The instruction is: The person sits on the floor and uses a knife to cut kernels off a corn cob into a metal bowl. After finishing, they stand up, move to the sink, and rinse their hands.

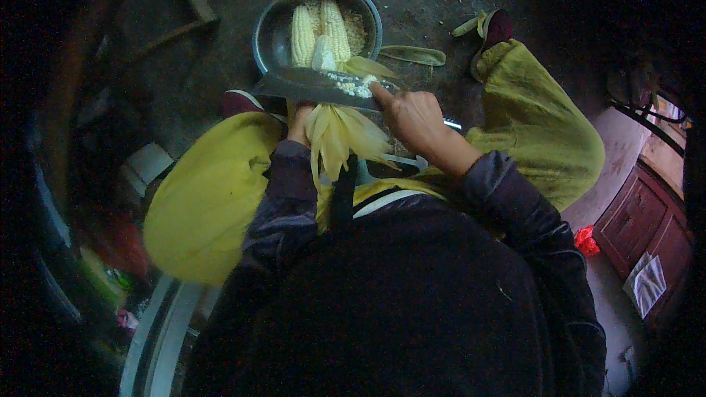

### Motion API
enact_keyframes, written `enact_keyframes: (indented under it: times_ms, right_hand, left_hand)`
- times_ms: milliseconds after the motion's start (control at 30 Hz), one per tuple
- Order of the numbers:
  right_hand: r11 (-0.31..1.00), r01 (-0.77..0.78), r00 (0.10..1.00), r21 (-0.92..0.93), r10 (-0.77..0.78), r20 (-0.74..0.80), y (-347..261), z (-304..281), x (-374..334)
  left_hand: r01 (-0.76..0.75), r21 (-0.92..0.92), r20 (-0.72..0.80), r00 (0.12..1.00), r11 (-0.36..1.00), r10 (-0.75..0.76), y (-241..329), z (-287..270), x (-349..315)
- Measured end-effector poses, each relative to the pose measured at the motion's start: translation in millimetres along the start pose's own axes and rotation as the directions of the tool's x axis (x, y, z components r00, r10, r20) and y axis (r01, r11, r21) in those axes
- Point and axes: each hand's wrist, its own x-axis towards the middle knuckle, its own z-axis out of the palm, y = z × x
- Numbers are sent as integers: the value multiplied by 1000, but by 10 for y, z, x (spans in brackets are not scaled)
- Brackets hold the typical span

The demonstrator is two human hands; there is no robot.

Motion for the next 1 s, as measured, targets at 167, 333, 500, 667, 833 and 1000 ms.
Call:
enact_keyframes:
  times_ms: [167,333,500,667,833,1000]
  right_hand:
    - [999,29,1000,27,-29,-7,-34,-60,117]
    - [1000,-24,999,2,24,32,-38,-5,266]
    - [1000,-1,1000,-5,1,7,0,99,350]
    - [1000,-18,996,14,16,91,-24,83,341]
    - [999,22,999,-23,-21,42,-66,-151,129]
    - [995,-45,998,-88,48,40,-70,-114,68]
  left_hand:
    - [-62,162,-134,987,985,84,-602,-233,331]
    - [61,-330,-68,994,942,-88,160,507,-78]
    - [80,-402,-40,994,912,-105,272,648,-148]
    - [86,-437,-28,994,896,-109,320,662,-200]
    - [98,-447,-11,993,889,-115,441,609,-276]
    - [115,-456,3,992,883,-128,488,658,-289]
